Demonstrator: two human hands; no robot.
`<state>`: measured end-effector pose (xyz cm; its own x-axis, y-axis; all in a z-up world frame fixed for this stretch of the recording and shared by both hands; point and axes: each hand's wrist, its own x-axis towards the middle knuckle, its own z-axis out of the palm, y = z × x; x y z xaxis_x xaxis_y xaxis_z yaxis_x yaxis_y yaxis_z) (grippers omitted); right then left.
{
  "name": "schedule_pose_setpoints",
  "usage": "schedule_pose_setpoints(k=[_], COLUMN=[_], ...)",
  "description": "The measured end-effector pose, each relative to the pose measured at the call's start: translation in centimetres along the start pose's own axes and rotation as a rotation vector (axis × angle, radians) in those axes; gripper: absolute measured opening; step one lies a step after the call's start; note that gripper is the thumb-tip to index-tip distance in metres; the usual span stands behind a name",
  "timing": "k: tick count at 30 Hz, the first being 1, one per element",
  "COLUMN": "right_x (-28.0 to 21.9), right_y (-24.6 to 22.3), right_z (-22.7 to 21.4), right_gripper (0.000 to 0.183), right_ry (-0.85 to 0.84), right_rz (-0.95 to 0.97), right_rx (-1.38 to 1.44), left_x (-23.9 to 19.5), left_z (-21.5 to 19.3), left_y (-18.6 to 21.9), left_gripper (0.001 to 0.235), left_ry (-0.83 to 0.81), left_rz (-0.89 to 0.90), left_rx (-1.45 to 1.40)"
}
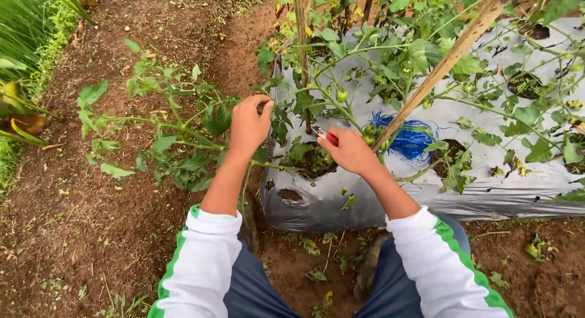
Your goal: Pruning tomato plants in a field using hand shears to remove suckers and excess foliage.
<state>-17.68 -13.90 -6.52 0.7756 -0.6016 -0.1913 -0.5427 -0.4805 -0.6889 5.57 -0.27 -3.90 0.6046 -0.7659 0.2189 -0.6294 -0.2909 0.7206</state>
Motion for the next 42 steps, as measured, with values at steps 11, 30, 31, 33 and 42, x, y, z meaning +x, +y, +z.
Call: schedule_pose_setpoints(k=[11, 30, 31, 33, 42], right_x=[-3.0, -2.5, -2.5, -2.4, -1.9], right_y=[-7.4, -8.0, -7.9, -7.6, -6.8], right_z=[-3.2, -1.8, -1.8, -1.6, -1.0], right_gripper=[0.046, 0.039, 0.043, 0.046, 0.038], right_ry=[0.055, 0.328, 0.32, 0.308, 0.297], right_rz=[-0.139, -0.233, -0.229, -0.223, -0.287], right_rx=[-0.053, -0.45, -0.45, -0.452, -0.436], left_x=[-2.9, -5.4, -5.4, -5.6, -5.2], left_z=[1.0, 3.8, 3.8, 3.7, 5.1], left_y=[3.6, 5.0, 4.9, 5.0, 2.4], left_gripper=[0.043, 0.033, 0.034, 0.034, 0.05], left_ry=[-0.062, 0.008, 0.007, 0.006, -0.055], left_rz=[0.173, 0.507, 0.501, 0.492, 0.298], left_rx=[-0.173, 0.207, 0.209, 0.21, -0.021])
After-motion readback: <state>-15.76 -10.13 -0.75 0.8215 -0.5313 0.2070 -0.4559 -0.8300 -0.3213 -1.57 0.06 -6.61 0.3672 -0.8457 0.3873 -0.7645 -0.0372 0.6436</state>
